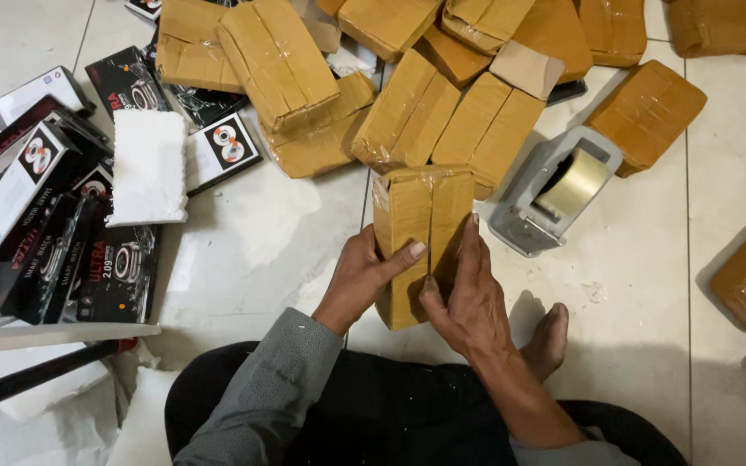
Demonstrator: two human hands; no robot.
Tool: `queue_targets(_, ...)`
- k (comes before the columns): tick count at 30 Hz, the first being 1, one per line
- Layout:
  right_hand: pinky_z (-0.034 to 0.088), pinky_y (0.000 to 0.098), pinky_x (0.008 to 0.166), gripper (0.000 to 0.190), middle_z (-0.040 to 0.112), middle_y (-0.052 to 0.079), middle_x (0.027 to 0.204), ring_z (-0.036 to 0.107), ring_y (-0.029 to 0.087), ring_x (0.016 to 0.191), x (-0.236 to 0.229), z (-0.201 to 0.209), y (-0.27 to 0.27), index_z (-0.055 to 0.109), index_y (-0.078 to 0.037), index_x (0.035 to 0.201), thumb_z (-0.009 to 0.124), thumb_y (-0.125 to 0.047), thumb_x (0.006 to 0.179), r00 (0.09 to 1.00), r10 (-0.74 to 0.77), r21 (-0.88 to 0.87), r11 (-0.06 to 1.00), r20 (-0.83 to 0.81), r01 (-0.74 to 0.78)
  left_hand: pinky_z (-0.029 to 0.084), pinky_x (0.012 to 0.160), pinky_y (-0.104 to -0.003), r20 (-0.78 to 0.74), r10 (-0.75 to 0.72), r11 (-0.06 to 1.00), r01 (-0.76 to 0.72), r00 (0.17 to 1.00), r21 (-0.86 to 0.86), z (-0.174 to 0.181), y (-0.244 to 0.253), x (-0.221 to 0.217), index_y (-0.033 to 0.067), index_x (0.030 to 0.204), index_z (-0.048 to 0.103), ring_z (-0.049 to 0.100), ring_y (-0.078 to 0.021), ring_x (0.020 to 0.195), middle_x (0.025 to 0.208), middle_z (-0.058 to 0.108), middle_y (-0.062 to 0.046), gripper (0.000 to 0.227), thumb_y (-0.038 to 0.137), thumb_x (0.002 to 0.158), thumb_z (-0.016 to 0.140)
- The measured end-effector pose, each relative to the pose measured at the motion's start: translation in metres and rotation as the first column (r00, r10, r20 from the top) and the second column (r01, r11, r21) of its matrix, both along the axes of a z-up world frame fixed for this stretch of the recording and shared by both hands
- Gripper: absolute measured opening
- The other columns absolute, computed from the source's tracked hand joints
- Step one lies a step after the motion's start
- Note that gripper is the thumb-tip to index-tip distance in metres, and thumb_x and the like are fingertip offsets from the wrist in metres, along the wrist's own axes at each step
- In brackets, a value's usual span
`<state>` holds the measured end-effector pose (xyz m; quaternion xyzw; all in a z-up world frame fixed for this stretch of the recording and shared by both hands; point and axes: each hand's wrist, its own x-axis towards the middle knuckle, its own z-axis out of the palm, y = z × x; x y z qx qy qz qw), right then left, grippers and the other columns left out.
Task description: The person places a smartwatch box into a cardboard shipping box, folds the flaps, and seals the package using a tape dispenser. They repeat this process for multiple items, stacking the sealed packages on the floor.
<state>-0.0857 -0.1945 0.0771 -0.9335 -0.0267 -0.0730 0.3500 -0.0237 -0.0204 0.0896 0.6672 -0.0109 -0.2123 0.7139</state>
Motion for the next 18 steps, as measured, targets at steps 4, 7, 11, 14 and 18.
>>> queue_targets(4, 0.052, 0.0493, 0.1, 0.101, 0.038, 0.041, 0.151, 0.057, 0.051, 0.125, 0.003, 0.0, -0.004, 0.004, 0.007, 0.16, 0.067, -0.022, 0.086, 0.998, 0.063, 0.103, 0.993, -0.008, -0.061, 0.063, 0.081, -0.033, 0.0, -0.003, 0.999, 0.003, 1.0, -0.045, -0.002, 0.002, 0.003, -0.0056, 0.123, 0.064, 0.077, -0.0209, 0.093, 0.106, 0.078, -0.017, 0.053, 0.035, 0.09, 0.074)
queue_targets(7, 0.052, 0.046, 0.099, 0.097, 0.042, 0.037, 0.149, 0.062, 0.046, 0.12, 0.004, -0.015, -0.01, 0.008, 0.003, 0.162, 0.063, -0.024, 0.086, 0.995, 0.052, 0.165, 0.986, -0.087, -0.037, 0.061, 0.086, -0.04, -0.049, 0.004, 0.999, -0.006, 0.999, -0.043, -0.009, 0.003, 0.005, -0.0064, 0.121, 0.065, 0.076, -0.0278, 0.095, 0.106, 0.078, -0.02, 0.052, 0.032, 0.088, 0.075)
queue_targets(11, 0.06, 0.0401, 0.091, 0.078, 0.051, 0.022, 0.15, 0.069, 0.036, 0.109, 0.004, -0.053, -0.025, 0.028, -0.002, 0.159, 0.047, -0.027, 0.088, 0.964, 0.078, 0.72, 0.68, -0.254, 0.135, 0.045, 0.113, -0.038, -0.035, -0.058, 0.984, 0.051, 0.998, -0.169, -0.019, 0.005, 0.003, -0.002, 0.149, 0.048, 0.059, -0.0235, 0.13, 0.14, 0.058, -0.018, 0.07, 0.046, 0.099, 0.057)
queue_targets(14, 0.054, 0.0414, 0.082, 0.055, 0.075, 0.03, 0.117, 0.07, 0.034, 0.094, 0.008, -0.072, -0.036, 0.07, 0.011, 0.13, 0.051, -0.033, 0.106, 0.927, 0.124, 0.659, 0.736, -0.354, 0.153, 0.036, 0.12, -0.043, 0.074, -0.001, 0.979, 0.016, 0.997, -0.203, -0.02, 0.002, 0.005, 0.0081, 0.167, 0.015, 0.038, -0.0239, 0.147, 0.165, 0.028, -0.013, 0.1, 0.033, 0.092, 0.076)
queue_targets(18, 0.054, 0.0365, 0.095, 0.059, 0.067, 0.017, 0.126, 0.068, 0.024, 0.111, 0.011, -0.065, -0.04, 0.053, 0.003, 0.139, 0.046, -0.042, 0.102, 0.883, 0.034, 0.883, 0.055, -0.468, 0.466, 0.047, 0.112, -0.043, 0.124, 0.102, 0.989, -0.086, 0.987, -0.123, -0.013, -0.001, 0.003, 0.0102, 0.164, 0.002, 0.052, -0.0319, 0.138, 0.153, 0.044, -0.025, 0.118, 0.029, 0.081, 0.084)
